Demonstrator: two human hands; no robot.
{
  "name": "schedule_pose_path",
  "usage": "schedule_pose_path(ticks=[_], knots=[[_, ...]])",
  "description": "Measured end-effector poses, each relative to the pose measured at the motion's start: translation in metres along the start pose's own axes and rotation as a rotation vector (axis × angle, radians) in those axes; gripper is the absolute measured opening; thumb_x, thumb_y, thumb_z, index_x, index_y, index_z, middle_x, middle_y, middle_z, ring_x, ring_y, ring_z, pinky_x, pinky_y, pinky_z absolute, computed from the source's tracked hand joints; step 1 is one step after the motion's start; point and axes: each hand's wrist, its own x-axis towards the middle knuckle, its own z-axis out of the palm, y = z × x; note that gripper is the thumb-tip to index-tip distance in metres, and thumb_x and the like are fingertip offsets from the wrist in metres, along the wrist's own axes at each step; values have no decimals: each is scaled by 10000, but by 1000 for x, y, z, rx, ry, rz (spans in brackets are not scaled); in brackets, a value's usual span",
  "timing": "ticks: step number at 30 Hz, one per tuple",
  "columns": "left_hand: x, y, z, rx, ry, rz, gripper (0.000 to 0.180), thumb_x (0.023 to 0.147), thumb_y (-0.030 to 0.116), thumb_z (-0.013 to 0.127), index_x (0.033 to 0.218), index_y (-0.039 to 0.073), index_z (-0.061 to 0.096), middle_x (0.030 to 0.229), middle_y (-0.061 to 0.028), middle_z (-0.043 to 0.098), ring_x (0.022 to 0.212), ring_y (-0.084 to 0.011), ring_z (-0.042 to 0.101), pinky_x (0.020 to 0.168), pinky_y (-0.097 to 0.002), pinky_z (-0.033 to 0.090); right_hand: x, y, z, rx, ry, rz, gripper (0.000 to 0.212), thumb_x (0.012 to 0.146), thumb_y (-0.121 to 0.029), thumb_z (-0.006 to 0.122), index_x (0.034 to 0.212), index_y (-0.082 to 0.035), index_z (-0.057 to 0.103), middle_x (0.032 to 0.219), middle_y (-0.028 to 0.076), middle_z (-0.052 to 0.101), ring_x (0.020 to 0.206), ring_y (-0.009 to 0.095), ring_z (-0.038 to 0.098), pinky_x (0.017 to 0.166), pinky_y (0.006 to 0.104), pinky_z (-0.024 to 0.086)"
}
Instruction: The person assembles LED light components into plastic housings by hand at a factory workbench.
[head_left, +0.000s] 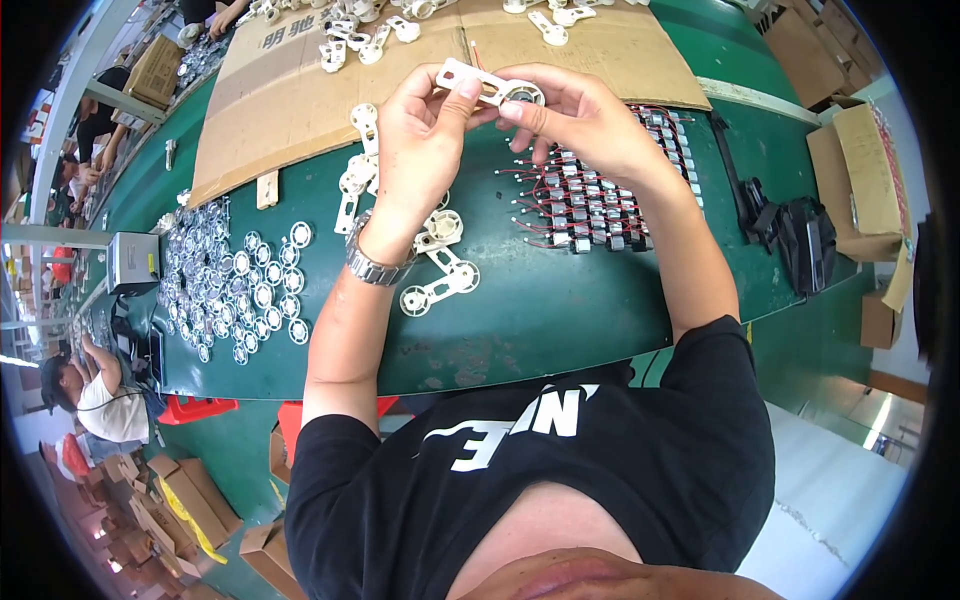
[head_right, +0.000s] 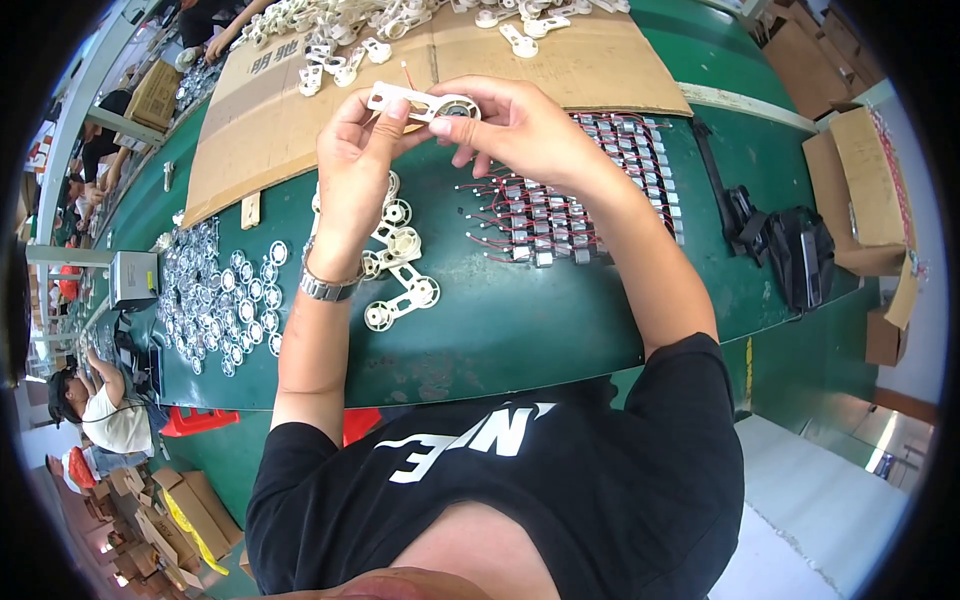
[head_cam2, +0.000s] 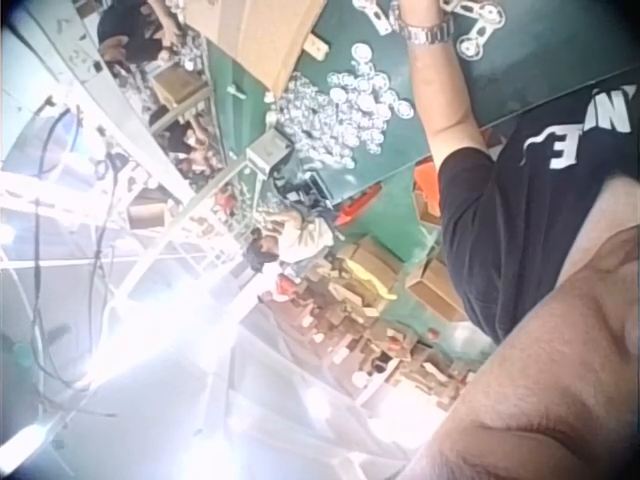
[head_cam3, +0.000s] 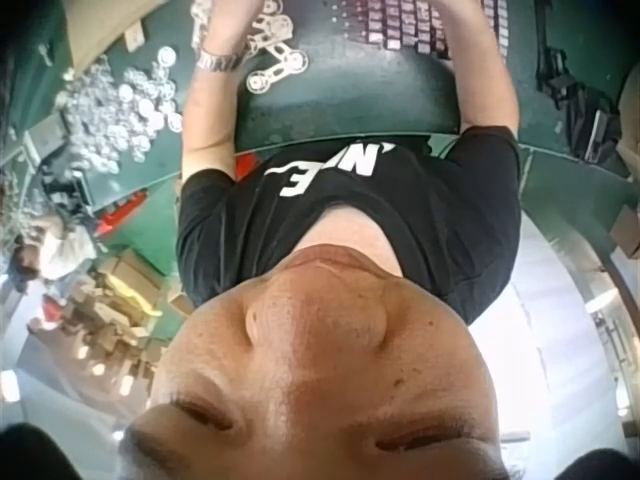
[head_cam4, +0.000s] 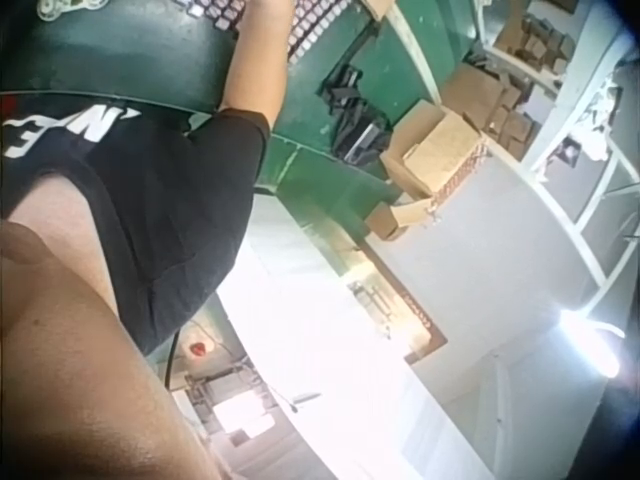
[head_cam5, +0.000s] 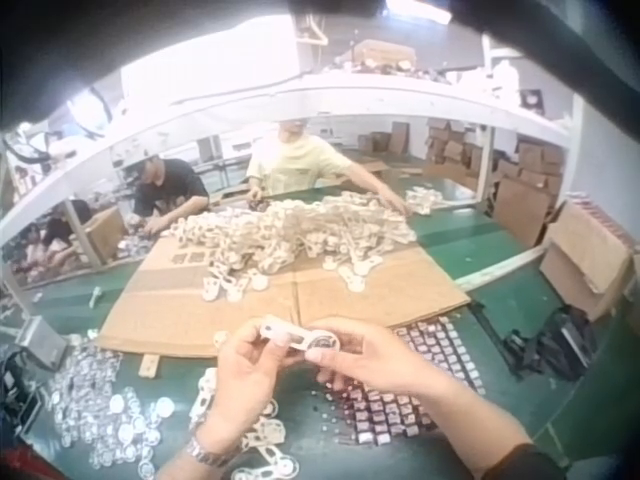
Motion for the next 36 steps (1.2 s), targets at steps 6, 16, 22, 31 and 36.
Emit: schedule_pose_path(ticks=[6, 16, 22, 31, 36], knots=[[0, 3, 0, -9, -19, -14, 179, 1051, 109, 591, 1132, -50, 613, 1074, -139, 708, 994, -201, 715, 883, -342, 632, -4, -4, -1, 40, 22, -2, 392, 984, -191, 709, 1336, -30, 641, 892, 55, 703, 690, 103, 651, 575, 236, 525], [-4, 7, 5, -40, -20, -4, 181, 1043, 125, 613, 1108, -44, 622, 1048, -129, 713, 940, -189, 721, 834, -324, 640, 1, -1, 3, -37, 98, -12, 301, 1022, -219, 656, 1269, -49, 675, 791, 3, 650, 623, 58, 562, 541, 219, 462], [-2, 7, 0, -30, 28, -8, 194, 1047, 144, 611, 1089, -45, 630, 1022, -118, 714, 925, -179, 723, 828, -312, 637, 2, 3, 1, 109, -34, -79, 345, 1048, -249, 613, 1332, -52, 613, 835, -14, 638, 669, 60, 561, 580, 220, 491], [-7, 10, 8, -40, -7, 28, 178, 1041, 129, 618, 1094, -40, 631, 1033, -124, 718, 945, -194, 725, 841, -324, 636, -2, 3, 3, -48, 50, -54, 319, 1018, -215, 626, 1290, -49, 632, 843, -28, 635, 692, 26, 527, 549, 209, 407], [-8, 11, 8, -55, 16, 42, 169, 1036, 119, 626, 1094, -40, 630, 1041, -128, 719, 953, -194, 722, 852, -328, 632, -4, -6, 8, 44, 81, -81, 286, 1019, -213, 615, 1253, -53, 658, 832, -31, 635, 661, 18, 513, 542, 204, 393]])
